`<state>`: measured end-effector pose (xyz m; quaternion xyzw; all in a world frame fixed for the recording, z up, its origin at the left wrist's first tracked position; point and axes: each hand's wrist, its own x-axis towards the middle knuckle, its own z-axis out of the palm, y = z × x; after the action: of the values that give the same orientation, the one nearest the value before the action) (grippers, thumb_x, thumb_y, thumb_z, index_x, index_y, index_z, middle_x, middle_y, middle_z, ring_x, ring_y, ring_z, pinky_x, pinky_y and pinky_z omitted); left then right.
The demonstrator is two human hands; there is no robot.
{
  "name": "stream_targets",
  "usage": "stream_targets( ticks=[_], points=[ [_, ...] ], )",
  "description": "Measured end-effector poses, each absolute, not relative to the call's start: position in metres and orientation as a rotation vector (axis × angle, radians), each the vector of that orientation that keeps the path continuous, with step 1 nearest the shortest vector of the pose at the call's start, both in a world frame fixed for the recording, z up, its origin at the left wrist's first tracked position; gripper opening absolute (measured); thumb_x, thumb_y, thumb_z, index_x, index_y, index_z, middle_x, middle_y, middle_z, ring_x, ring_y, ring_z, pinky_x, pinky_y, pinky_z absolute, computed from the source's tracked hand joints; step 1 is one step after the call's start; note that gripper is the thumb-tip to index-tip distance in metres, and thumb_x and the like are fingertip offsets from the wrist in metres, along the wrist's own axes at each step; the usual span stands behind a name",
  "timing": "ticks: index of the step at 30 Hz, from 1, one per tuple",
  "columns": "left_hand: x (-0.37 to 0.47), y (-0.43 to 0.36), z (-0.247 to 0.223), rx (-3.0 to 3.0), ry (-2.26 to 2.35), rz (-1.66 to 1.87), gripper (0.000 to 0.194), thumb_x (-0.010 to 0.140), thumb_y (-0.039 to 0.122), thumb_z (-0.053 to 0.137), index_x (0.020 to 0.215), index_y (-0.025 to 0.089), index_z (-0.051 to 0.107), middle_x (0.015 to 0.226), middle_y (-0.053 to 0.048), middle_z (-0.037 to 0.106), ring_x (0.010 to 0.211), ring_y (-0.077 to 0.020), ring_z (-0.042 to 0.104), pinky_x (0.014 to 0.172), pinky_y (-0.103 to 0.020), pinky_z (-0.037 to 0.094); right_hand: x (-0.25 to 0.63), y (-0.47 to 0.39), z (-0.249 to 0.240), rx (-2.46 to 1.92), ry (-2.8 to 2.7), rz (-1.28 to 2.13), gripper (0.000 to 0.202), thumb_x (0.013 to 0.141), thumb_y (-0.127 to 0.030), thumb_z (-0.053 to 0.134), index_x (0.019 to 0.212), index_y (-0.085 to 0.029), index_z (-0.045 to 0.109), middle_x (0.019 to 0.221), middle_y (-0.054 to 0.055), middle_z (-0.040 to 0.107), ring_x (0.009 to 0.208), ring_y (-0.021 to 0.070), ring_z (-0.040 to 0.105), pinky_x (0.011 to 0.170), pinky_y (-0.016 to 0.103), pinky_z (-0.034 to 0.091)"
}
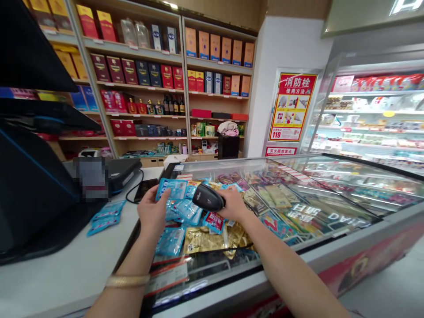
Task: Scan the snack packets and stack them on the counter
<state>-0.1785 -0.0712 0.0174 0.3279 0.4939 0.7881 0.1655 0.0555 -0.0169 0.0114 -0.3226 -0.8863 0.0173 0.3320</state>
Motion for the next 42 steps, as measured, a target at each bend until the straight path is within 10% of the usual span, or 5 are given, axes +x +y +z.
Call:
stream_targets(
  ticks=[29,34,42],
  points=[
    [-0.183,-0.059,0.0,0.941,1.578,2.094,0.054,0.065,0.039,0.075,0.112,0.014,0.067,0.098,-0.01,0.074,0.077,-0.0192,0.068,0.07,-0.031,0.057,0.072,0.003,0.006,-0.968,-2.117,-0.038,0.03,0.071,-0.03,0.07,0.1,-0.022,0.07,0.086,0.004,0.075,0.081,0.0226,0.065,0.08,0.031,0.035],
    [-0.178,-0.054,-0.008,1.323,1.574,1.799,0.048,0.074,0.028,0.067,0.12,0.018,0.068,0.116,-0.01,0.073,0.105,-0.0262,0.07,0.096,-0.041,0.054,0.077,0.01,0.0,-1.017,-2.092,-0.072,0.032,0.072,-0.03,0.068,0.102,-0.02,0.07,0.085,0.006,0.075,0.079,0.0233,0.065,0.078,0.031,0.036],
    [-0.179,-0.058,-0.015,1.993,1.833,1.502,0.057,0.081,0.028,0.055,0.137,0.018,0.058,0.148,-0.012,0.053,0.148,-0.0299,0.032,0.121,-0.051,0.027,0.076,0.008,-0.002,-0.999,-2.081,-0.073,0.036,0.073,-0.036,0.071,0.106,-0.021,0.071,0.086,0.006,0.076,0.078,0.0243,0.066,0.077,0.031,0.036]
  ],
)
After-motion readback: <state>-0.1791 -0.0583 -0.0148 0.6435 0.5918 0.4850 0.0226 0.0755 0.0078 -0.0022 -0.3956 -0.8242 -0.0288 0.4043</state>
